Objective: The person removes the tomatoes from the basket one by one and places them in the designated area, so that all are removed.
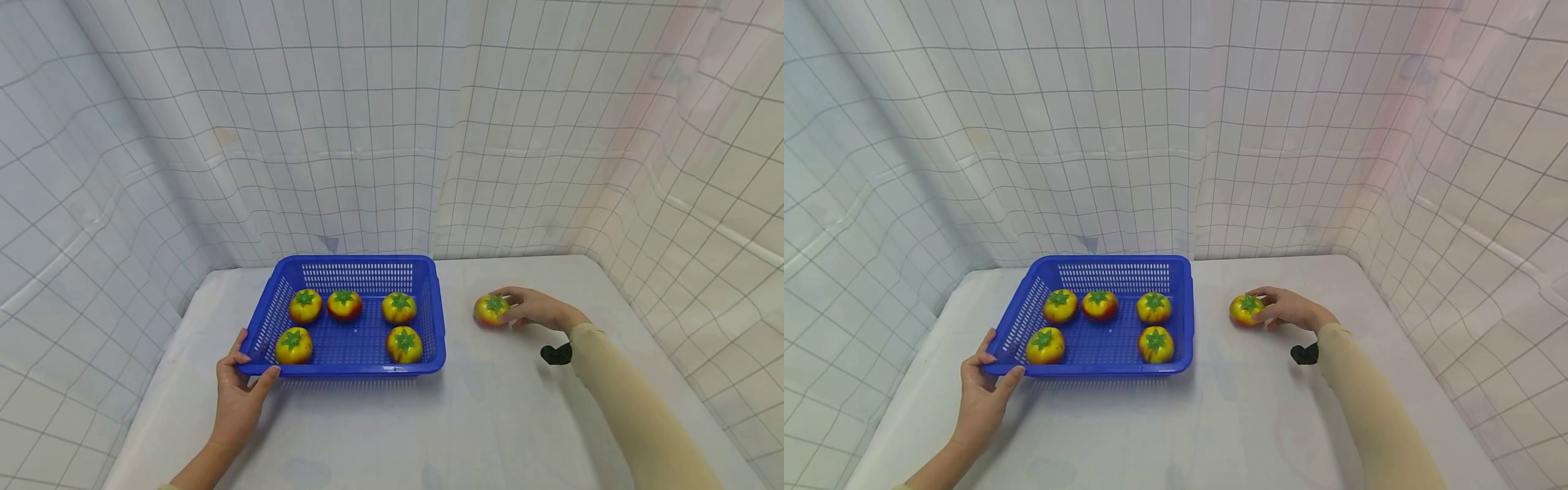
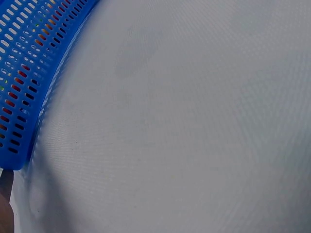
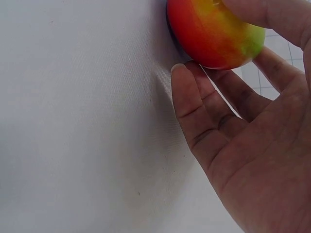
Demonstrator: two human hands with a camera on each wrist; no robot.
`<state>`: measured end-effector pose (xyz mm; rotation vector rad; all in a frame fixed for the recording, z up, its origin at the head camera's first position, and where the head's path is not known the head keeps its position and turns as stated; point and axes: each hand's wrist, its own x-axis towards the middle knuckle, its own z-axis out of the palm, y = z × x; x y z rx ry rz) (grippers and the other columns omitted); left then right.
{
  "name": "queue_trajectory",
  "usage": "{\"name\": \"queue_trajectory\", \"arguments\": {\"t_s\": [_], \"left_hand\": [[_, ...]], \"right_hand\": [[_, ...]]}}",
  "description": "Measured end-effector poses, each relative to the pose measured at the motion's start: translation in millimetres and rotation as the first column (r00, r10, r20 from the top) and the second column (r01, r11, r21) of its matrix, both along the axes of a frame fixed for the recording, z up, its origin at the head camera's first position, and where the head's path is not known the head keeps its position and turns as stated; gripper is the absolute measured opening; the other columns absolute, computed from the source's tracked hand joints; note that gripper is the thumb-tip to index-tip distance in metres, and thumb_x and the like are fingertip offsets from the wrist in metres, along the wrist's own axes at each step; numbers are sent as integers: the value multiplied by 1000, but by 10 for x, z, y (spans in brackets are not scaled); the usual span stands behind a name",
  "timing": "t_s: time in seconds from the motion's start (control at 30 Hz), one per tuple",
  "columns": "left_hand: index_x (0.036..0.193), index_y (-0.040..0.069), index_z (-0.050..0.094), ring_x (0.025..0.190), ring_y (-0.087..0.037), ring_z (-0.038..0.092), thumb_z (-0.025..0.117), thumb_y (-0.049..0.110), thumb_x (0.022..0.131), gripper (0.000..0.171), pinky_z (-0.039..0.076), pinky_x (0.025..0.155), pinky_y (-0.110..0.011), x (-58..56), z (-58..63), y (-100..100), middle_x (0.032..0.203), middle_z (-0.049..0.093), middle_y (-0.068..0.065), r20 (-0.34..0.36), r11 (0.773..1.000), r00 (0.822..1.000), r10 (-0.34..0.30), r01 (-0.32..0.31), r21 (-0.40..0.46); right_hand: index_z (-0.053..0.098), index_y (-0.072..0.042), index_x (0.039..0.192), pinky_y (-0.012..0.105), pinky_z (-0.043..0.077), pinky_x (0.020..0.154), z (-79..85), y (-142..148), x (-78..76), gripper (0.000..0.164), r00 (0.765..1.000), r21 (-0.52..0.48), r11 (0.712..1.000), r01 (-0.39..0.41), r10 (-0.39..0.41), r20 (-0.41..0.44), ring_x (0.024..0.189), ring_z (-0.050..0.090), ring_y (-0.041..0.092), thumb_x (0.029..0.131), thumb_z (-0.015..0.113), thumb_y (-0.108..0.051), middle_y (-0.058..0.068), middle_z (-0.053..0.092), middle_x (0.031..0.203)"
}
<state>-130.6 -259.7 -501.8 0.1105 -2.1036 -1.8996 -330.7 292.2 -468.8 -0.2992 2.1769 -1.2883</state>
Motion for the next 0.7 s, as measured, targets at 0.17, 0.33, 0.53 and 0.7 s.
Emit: {"name": "queue_trajectory", "arguments": {"t_s": [0.17, 0.33, 0.53, 0.7], "left_hand": [[121, 17, 24, 152, -38, 19, 62, 3, 101, 45, 42, 94, -7, -2, 0, 0, 171, 9, 2, -1, 1000, 1000, -2, 2, 7], [121, 17, 24, 152, -37, 19, 62, 4, 102, 45, 42, 94, -8, 0, 2, 0, 170, 10, 7, 3, 1000, 1000, -2, 2, 11], [121, 17, 24, 152, -37, 19, 62, 5, 102, 45, 42, 94, -7, 3, 9, -2, 170, 10, 7, 7, 1000, 1000, 0, 0, 1], [121, 17, 24, 152, -36, 18, 62, 5, 102, 44, 41, 94, -7, 3, 10, -1, 170, 10, 8, 9, 1000, 1000, -1, 1, 4]], "right_hand": [[44, -11, 153, 38, 54, 92, -3, 9, 5, 71, 1000, 10, 1000, 2, -2, -3, 118, 55, 29, 91, 78, -20, 25, 34, 155], [42, -12, 154, 38, 54, 93, -2, 38, 22, 74, 1000, 18, 1000, 1, 0, -14, 120, 56, 29, 90, 78, -20, 26, 33, 157], [38, -9, 155, 40, 52, 97, 8, 89, 51, 73, 999, 29, 999, -22, 23, -26, 126, 53, 31, 93, 74, -22, 27, 37, 155], [36, -10, 157, 42, 51, 100, 67, 163, 113, 74, 999, 30, 999, -31, 32, -33, 129, 53, 31, 94, 73, -24, 24, 38, 156]]}}
